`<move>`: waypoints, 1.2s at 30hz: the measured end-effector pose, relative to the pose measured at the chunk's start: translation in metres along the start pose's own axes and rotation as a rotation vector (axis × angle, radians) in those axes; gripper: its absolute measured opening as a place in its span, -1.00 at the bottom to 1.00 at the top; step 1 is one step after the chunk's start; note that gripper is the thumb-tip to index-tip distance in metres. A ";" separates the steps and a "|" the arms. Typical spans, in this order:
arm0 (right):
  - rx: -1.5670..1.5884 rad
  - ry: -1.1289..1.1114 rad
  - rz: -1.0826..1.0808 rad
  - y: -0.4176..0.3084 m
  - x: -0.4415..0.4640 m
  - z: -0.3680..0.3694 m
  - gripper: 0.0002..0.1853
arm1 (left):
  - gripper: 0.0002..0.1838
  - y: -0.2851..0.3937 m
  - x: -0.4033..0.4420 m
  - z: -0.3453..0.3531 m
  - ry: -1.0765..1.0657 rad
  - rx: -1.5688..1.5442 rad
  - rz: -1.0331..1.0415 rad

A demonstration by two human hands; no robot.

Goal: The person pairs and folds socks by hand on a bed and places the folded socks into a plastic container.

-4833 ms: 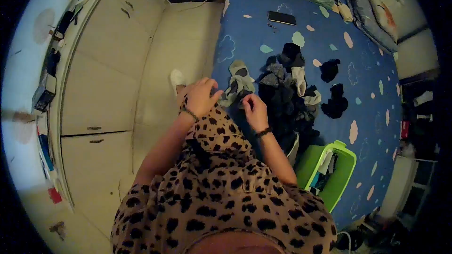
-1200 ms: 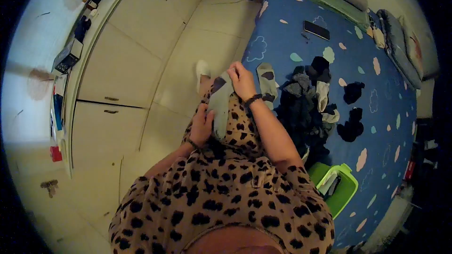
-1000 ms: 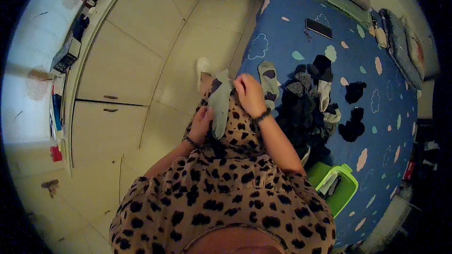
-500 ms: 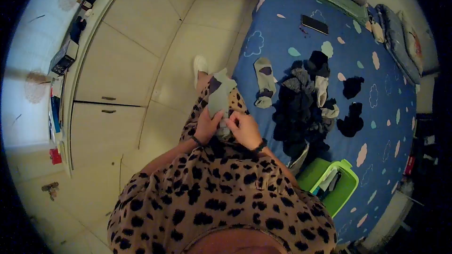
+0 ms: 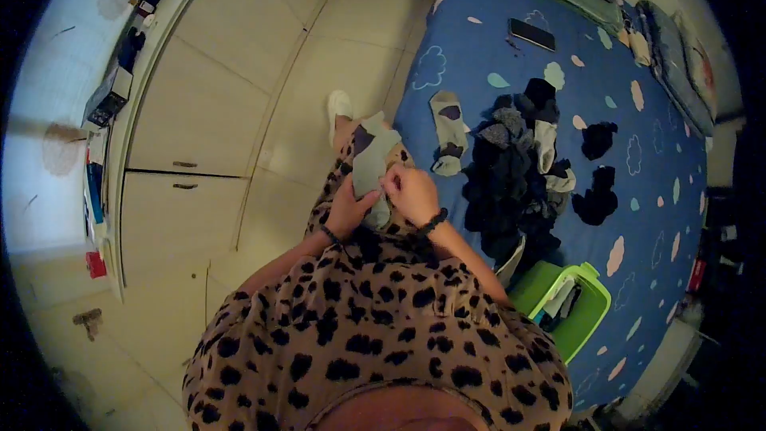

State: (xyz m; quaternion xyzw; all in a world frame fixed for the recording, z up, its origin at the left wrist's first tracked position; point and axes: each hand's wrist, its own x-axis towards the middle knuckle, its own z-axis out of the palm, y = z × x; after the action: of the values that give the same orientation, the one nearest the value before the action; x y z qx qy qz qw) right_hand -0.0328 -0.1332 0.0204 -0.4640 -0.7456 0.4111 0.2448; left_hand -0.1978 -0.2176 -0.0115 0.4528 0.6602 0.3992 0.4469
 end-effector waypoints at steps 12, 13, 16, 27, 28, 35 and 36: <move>-0.179 -0.030 -0.044 0.004 0.001 0.001 -0.75 | -0.27 0.010 -0.005 -0.004 -0.119 -0.078 -0.016; -0.030 -0.031 -0.045 0.011 0.008 0.001 -0.74 | -0.22 0.007 -0.005 -0.005 -0.129 -0.051 -0.004; 0.199 -0.033 -0.046 0.024 0.023 -0.004 -0.72 | -0.16 0.017 -0.005 -0.006 -0.137 -0.009 -0.053; 0.270 -0.024 0.134 0.049 0.063 0.009 -0.71 | -0.17 0.053 -0.008 -0.014 0.025 0.663 0.572; 0.333 -0.019 0.095 0.057 0.068 0.014 -0.72 | -0.20 0.054 -0.007 -0.016 -0.138 0.782 0.690; 0.349 0.080 0.053 0.037 0.075 0.005 -0.75 | -0.07 0.036 -0.004 -0.018 -0.272 0.703 0.629; 0.264 0.029 -0.051 0.040 0.075 0.007 -0.77 | 0.00 0.037 -0.004 -0.018 -0.254 0.709 0.637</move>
State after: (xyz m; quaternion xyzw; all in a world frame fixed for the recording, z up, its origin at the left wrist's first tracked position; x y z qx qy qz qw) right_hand -0.0522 -0.0594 -0.0182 -0.4144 -0.6929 0.4925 0.3250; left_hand -0.2050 -0.2136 0.0291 0.8015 0.5244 0.2084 0.1980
